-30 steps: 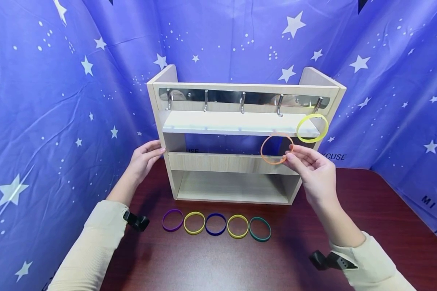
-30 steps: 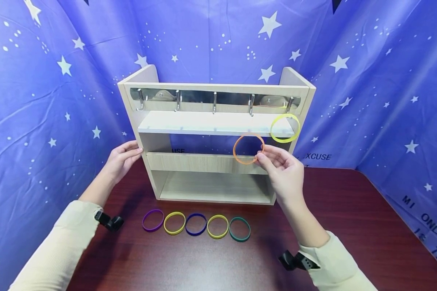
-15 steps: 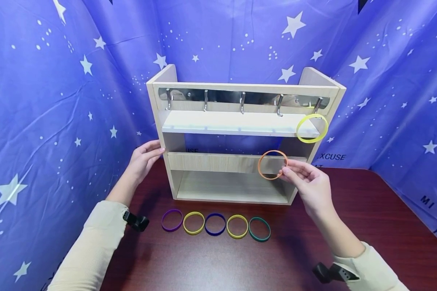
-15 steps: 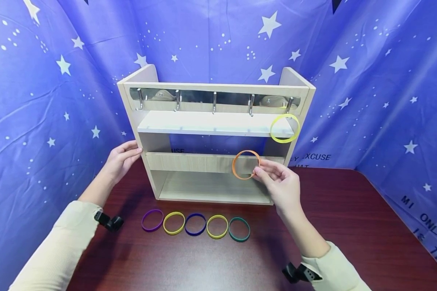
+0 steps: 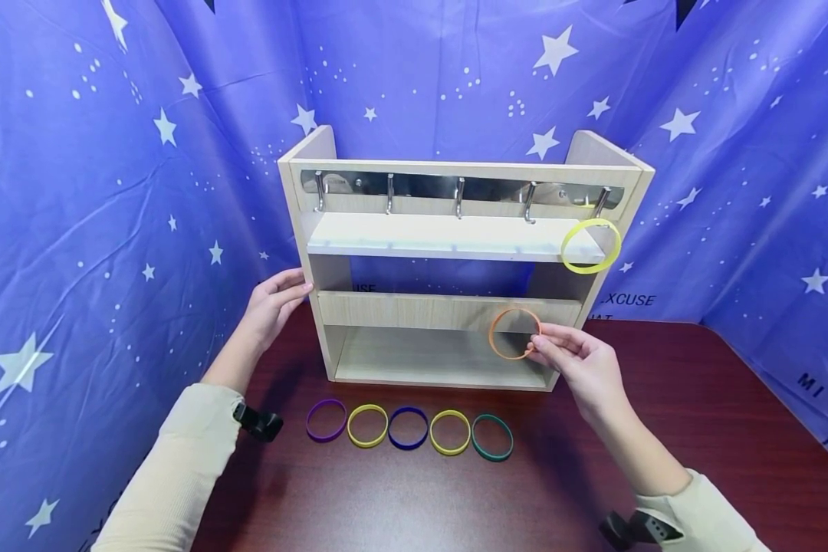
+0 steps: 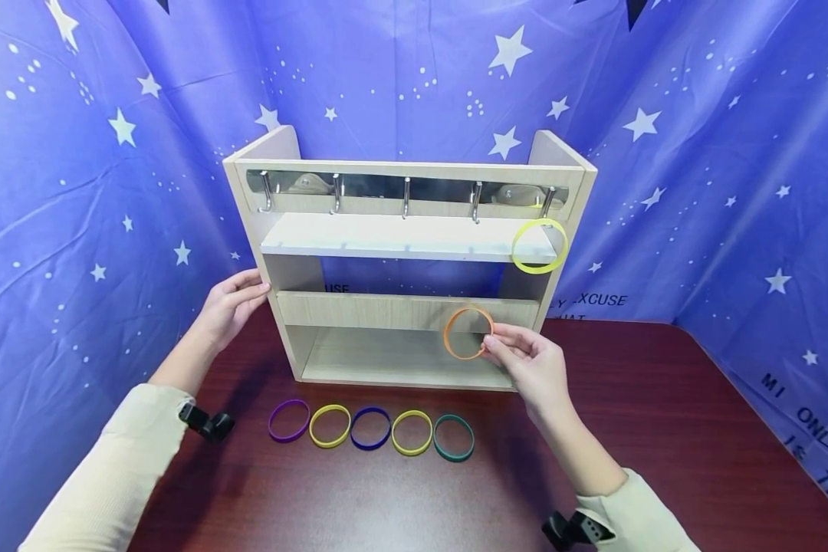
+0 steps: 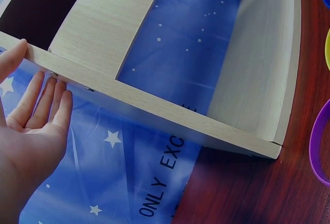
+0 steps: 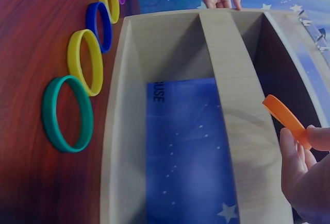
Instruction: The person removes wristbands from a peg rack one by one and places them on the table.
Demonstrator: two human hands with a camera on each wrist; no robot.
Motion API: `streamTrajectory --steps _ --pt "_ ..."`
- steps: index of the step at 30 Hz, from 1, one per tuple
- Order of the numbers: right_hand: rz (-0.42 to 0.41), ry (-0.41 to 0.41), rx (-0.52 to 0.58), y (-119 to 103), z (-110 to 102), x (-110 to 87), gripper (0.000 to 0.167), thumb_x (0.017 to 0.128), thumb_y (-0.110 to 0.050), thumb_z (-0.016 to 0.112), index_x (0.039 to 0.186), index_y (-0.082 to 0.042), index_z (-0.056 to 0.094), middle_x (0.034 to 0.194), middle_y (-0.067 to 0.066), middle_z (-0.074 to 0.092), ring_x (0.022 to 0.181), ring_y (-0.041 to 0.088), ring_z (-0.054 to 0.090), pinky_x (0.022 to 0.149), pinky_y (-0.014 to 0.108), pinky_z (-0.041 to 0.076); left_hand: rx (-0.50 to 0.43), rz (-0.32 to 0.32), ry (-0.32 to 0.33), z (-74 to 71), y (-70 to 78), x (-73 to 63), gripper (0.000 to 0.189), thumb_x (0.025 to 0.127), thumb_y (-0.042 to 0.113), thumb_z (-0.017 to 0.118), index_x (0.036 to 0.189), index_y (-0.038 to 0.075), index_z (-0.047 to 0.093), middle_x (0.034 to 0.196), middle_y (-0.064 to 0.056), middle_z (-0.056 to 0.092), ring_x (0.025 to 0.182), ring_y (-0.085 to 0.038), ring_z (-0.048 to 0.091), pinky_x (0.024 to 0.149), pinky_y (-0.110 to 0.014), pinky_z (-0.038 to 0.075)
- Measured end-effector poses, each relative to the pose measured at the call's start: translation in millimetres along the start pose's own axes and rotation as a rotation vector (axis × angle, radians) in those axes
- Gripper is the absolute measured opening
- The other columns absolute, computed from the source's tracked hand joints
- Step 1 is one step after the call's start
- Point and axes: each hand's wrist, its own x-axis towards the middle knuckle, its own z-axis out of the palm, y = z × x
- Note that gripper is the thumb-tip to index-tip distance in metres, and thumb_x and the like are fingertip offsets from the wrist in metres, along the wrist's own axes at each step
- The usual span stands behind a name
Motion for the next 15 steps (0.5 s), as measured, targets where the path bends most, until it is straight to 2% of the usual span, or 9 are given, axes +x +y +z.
streamTrajectory --steps 15 --pt "0.122 0.012 -0.058 18 -22 -7.4 0.026 0.088 0.004 0.063 0.091 -0.020 0.072 0.078 -0.006 0.074 0.073 0.005 0.072 0.074 0.020 0.058 -0.007 0.005 -0.004 0.0 -0.4 0.6 0.028 0.090 -0.006 0.052 0.096 0.020 0.064 0.093 0.009 0.067 0.091 -0.002 0.063 0.086 -0.012 0.051"
